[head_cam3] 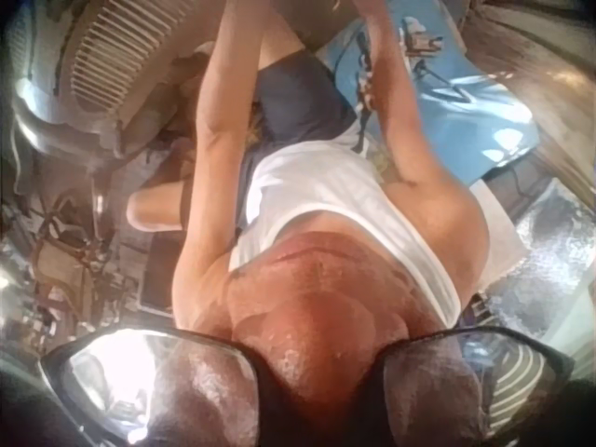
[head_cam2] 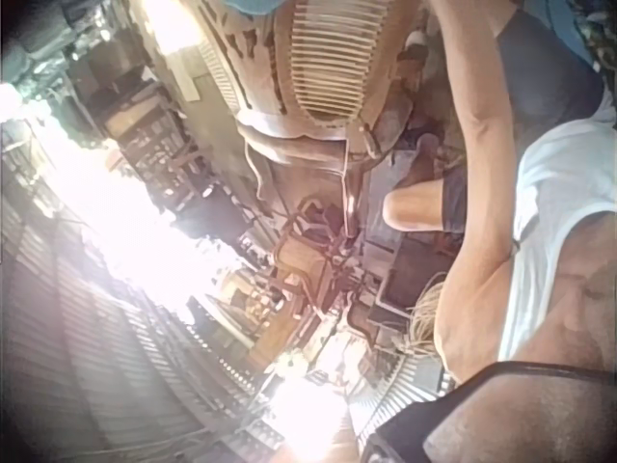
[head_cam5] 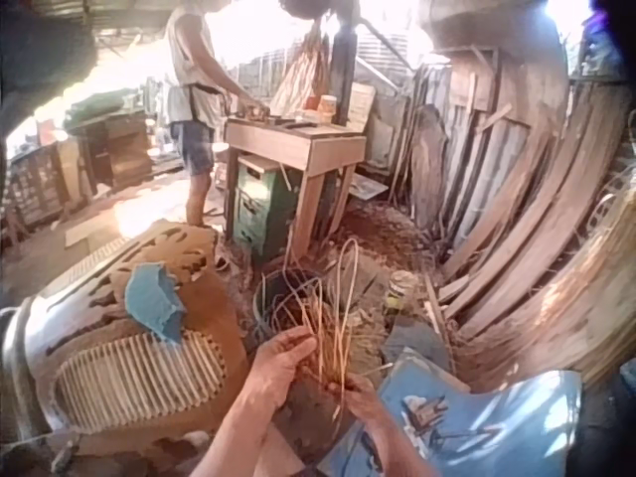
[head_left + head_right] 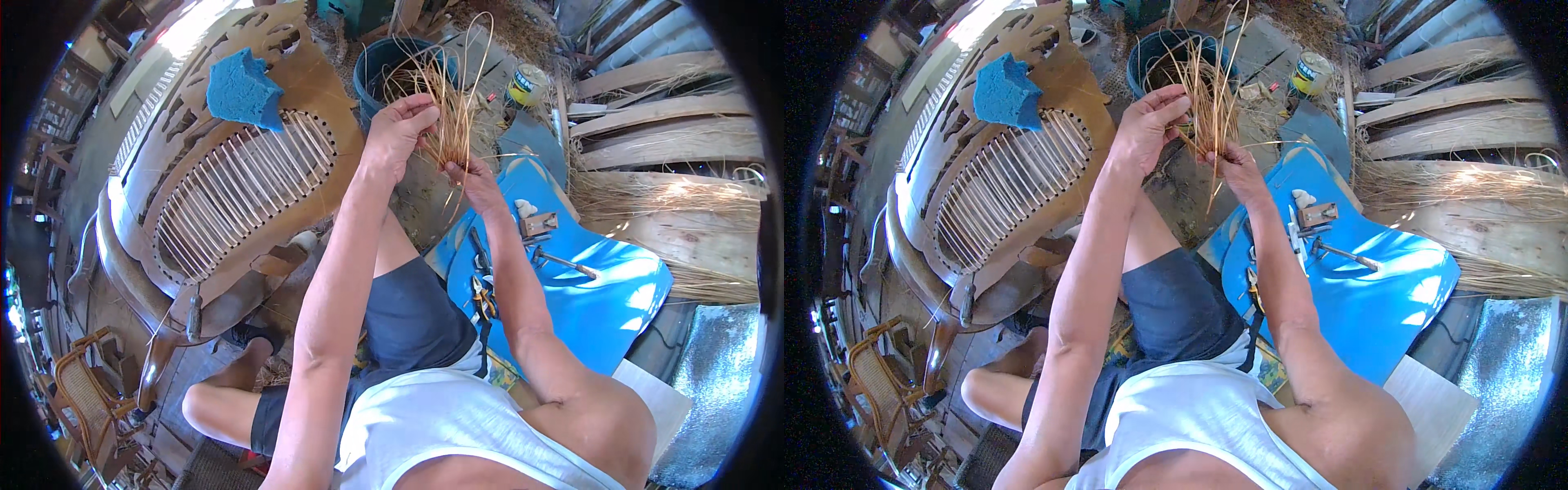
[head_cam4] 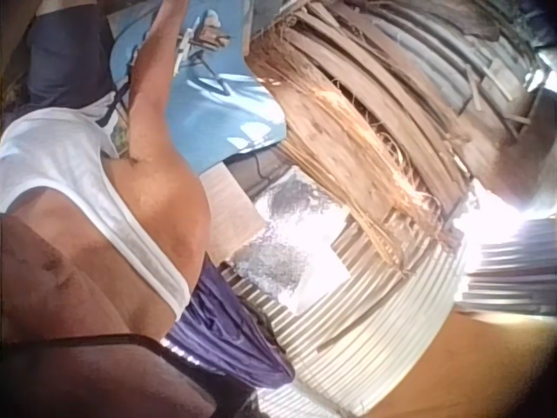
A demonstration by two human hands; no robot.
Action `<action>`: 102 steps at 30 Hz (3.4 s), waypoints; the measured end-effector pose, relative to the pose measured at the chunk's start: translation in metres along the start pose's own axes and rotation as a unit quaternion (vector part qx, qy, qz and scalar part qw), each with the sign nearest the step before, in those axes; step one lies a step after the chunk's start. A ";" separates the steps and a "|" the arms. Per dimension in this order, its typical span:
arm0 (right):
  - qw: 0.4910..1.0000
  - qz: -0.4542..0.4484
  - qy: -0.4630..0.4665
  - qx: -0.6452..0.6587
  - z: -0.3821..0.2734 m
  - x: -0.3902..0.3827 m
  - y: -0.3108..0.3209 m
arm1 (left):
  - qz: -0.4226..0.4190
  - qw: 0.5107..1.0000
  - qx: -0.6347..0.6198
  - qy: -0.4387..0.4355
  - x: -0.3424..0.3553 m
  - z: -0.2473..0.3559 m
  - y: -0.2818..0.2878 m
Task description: Repairing the cane or wicker backing of a wooden chair using hand tools and replacement weaving strips.
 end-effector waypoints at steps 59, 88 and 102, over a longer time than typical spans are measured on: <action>0.738 -0.110 0.217 -0.629 -0.018 0.198 0.042 | 0.787 0.581 0.181 -0.100 -0.939 0.216 0.399; 0.737 -0.027 0.226 -0.636 -0.016 0.207 0.065 | 0.144 0.874 0.429 0.178 -0.417 0.002 0.130; 0.660 -0.023 0.002 -0.751 0.010 0.212 0.013 | 0.841 0.451 0.287 0.085 -0.956 0.199 0.301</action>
Point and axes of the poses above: each hand's wrist, its own x-axis towards the middle knuckle, its own y-axis out of the back of the hand, z = x × y, the point moved 2 cm from there along x, towards the middle knuckle, and after that the axes turned 6 degrees about y, right-handed, at the moved point
